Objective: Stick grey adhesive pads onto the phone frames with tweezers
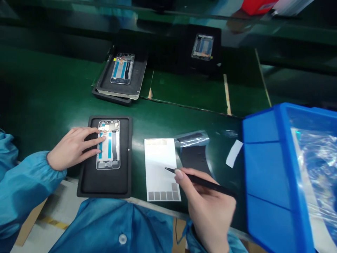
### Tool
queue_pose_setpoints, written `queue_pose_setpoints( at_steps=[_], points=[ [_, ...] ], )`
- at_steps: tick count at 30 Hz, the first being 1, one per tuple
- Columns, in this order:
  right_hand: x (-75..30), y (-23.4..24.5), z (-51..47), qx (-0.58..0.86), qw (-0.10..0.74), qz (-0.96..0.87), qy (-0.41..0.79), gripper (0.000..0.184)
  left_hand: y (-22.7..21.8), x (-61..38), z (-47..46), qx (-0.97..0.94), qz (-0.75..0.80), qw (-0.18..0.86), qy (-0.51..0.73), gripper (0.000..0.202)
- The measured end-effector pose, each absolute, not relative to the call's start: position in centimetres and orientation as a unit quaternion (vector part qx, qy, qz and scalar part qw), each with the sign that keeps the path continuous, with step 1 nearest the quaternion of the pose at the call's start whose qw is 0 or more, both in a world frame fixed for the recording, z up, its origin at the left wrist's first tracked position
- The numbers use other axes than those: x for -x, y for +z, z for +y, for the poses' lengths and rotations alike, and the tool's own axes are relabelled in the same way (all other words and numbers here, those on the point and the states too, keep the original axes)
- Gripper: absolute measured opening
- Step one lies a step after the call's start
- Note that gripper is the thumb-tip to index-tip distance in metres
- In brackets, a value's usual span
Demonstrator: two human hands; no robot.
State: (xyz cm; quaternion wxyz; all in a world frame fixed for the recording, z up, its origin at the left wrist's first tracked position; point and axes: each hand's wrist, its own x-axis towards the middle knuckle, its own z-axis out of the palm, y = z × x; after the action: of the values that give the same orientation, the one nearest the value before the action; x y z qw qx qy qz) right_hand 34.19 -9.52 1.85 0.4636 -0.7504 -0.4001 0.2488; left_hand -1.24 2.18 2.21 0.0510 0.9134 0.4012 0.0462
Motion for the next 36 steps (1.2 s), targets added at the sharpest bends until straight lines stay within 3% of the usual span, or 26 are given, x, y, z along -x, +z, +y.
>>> queue_pose_setpoints(
  at_steps=[12, 17, 20, 25, 28, 32, 36],
  points=[
    [-42.1, -0.5, -13.8, 0.732, 0.569, -0.275, 0.255, 0.022, 4.6, 1.6, 3.2, -0.933, 0.36, -0.008, -0.016, 0.04],
    [-43.6, -0.7, -13.7, 0.711, 0.574, -0.306, 0.266, 0.021, 7.0, -5.8, 3.2, -0.933, 0.354, -0.054, 0.035, 0.03],
    [-43.8, -0.5, -13.1, 0.683, 0.586, -0.324, 0.289, 0.018, 6.6, -14.4, 2.6, -0.936, 0.345, 0.025, 0.064, 0.026],
    [-43.4, 0.6, -12.0, 0.651, 0.602, -0.343, 0.31, 0.014, 2.5, -24.9, 3.5, -0.905, 0.384, 0.139, 0.115, 0.039],
    [-43.1, 1.1, -11.0, 0.641, 0.607, -0.361, 0.302, 0.011, 1.2, -26.3, 4.0, -0.904, 0.376, 0.17, 0.114, 0.026],
    [-42.7, 1.6, -9.8, 0.622, 0.614, -0.401, 0.273, 0.01, 1.6, -25.5, 2.9, -0.912, 0.333, 0.161, 0.177, 0.008],
    [-42.3, 2.0, -9.2, 0.588, 0.63, -0.452, 0.231, 0.009, 2.5, -25.1, 1.6, -0.929, 0.283, 0.109, 0.213, 0.018]
  ],
)
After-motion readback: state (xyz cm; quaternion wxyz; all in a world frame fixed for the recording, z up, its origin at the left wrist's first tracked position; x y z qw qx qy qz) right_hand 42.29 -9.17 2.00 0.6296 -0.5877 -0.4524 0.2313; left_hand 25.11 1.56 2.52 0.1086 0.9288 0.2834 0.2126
